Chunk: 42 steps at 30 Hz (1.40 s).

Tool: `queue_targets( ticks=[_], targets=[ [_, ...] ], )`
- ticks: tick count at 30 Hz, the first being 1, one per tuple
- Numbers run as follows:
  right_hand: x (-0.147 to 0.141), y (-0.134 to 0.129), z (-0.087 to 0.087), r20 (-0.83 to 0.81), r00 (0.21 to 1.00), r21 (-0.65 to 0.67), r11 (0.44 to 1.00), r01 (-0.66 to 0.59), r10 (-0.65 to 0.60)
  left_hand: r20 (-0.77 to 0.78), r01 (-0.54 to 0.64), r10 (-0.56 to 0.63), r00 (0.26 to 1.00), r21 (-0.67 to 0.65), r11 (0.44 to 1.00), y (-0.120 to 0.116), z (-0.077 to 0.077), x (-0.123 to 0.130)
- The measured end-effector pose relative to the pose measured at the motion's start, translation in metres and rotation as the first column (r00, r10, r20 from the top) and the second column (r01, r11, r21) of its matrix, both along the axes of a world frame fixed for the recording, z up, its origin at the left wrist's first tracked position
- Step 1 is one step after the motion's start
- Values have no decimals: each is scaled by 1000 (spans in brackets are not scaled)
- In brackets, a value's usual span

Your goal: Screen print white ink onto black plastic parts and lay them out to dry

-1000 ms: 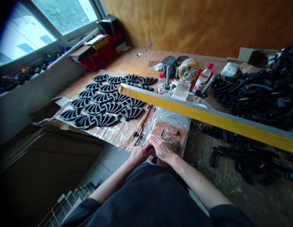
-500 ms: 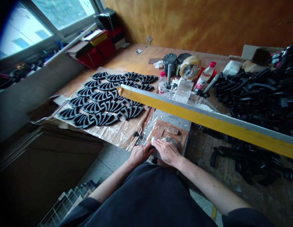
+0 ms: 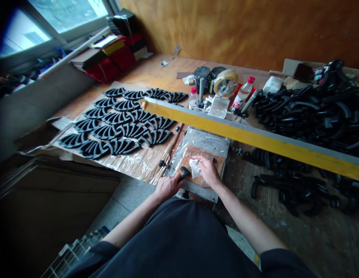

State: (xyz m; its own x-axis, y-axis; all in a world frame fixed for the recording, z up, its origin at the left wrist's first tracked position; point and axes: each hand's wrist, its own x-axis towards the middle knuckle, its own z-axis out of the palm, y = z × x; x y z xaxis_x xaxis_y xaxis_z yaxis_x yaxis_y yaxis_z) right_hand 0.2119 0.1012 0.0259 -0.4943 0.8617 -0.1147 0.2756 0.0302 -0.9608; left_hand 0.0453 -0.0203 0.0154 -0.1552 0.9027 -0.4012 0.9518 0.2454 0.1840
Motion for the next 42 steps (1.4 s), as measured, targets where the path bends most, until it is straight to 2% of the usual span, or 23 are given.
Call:
queue_targets(
  ticks=[4,7,9,11,14,16,17,18,19,22,24,25,27,28,30,32,34,36,38,40,41,42],
  targets=[
    [-10,-6,10,-97,995,-163,986,21,-37,6,-21,21,1000,6,1000,-1,0,-2],
    [5,-11,21,-137,984,-326,943,68,-118,21,26,-26,999,30,999,0,3,-3],
    [28,-12,21,-157,962,-429,893,139,-225,48,39,-42,998,54,998,3,8,0],
    [61,-10,13,-166,920,-497,836,233,-355,95,58,-66,993,83,995,9,15,9],
    [113,3,-8,-143,816,-551,730,404,-560,183,130,-152,971,126,983,20,30,30],
    [139,23,-20,-112,726,-546,652,525,-678,240,178,-209,948,144,973,26,38,46],
    [148,36,-23,-105,690,-525,629,573,-716,263,195,-227,938,142,970,27,41,54],
    [155,51,-23,-118,674,-487,634,601,-730,282,209,-239,929,135,969,28,43,61],
    [160,67,-21,-152,687,-430,673,601,-711,299,220,-248,921,125,967,28,43,68],
    [174,113,-5,-235,829,-163,861,482,-508,348,256,-283,894,121,959,27,42,89],
    [189,132,4,-42,898,26,898,439,-438,367,305,-330,870,128,944,28,39,105],
    [199,136,5,112,888,94,894,438,-447,363,335,-356,861,121,934,30,38,114],
    [219,129,3,389,797,171,886,431,-462,328,391,-400,856,96,915,36,37,134],
    [228,119,-1,477,757,178,893,414,-446,303,411,-417,857,86,908,41,36,145],
    [240,91,-12,550,736,154,914,376,-395,260,428,-441,859,106,897,53,34,165],
    [243,58,-26,614,723,143,945,293,-317,225,430,-465,856,186,883,67,30,180],
    [241,29,-39,693,688,146,977,158,-215,208,432,-496,843,288,855,79,26,186],
    [240,10,-50,770,617,164,985,51,-160,223,432,-533,816,377,819,85,23,182],
    [241,0,-57,813,529,247,967,64,-243,271,412,-556,786,440,798,83,22,168],
    [241,-3,-60,792,442,389,906,166,-421,333,360,-537,775,465,809,75,24,147],
    [238,-3,-59,754,430,449,867,214,-496,365,319,-502,784,458,830,70,26,134],
    [231,-2,-57,699,464,487,837,249,-545,398,267,-452,798,439,858,65,28,121]
  ],
)
